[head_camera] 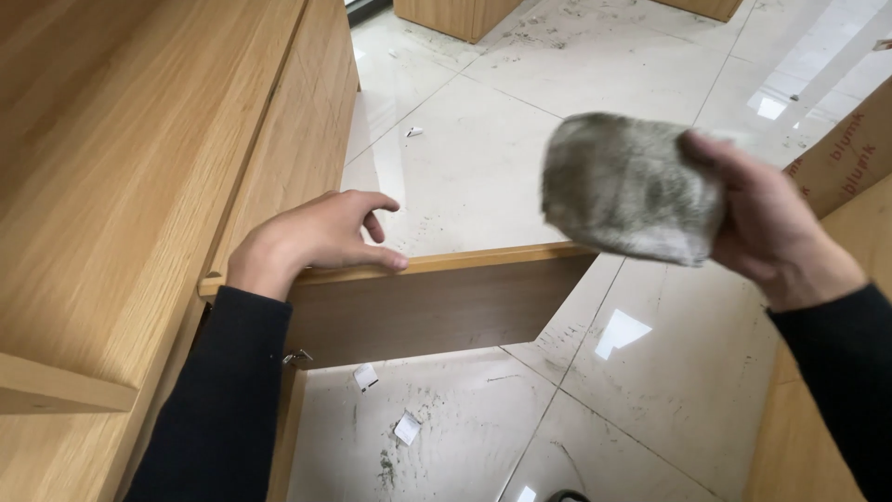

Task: Scraping residue and cleaning a wooden cabinet door and frame using a scraper and a cloth.

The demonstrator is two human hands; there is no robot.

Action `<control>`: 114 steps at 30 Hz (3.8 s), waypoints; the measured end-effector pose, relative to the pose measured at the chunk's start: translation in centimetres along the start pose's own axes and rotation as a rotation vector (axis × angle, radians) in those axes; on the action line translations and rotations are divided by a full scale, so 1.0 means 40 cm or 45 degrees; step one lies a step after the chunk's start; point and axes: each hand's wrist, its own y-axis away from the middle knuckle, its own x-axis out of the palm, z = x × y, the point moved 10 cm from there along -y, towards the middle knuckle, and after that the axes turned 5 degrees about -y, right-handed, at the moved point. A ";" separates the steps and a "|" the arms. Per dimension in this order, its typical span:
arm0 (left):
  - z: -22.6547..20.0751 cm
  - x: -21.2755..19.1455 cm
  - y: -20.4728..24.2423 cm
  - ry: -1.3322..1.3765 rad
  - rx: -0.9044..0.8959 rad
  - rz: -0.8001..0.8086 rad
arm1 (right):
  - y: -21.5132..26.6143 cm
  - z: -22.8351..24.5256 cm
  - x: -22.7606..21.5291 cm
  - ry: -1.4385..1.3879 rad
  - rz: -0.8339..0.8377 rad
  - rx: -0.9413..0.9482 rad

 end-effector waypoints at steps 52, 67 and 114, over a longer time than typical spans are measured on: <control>0.271 -0.192 0.061 -0.015 -0.115 -0.646 | 0.041 -0.631 1.025 2.223 0.683 -1.374; 0.281 -0.197 0.068 0.043 -0.125 -0.795 | 0.118 -0.459 0.716 1.897 0.738 -1.804; -0.091 0.144 -0.084 -0.001 0.278 -0.031 | 0.022 -1.066 -0.138 0.111 -0.502 0.093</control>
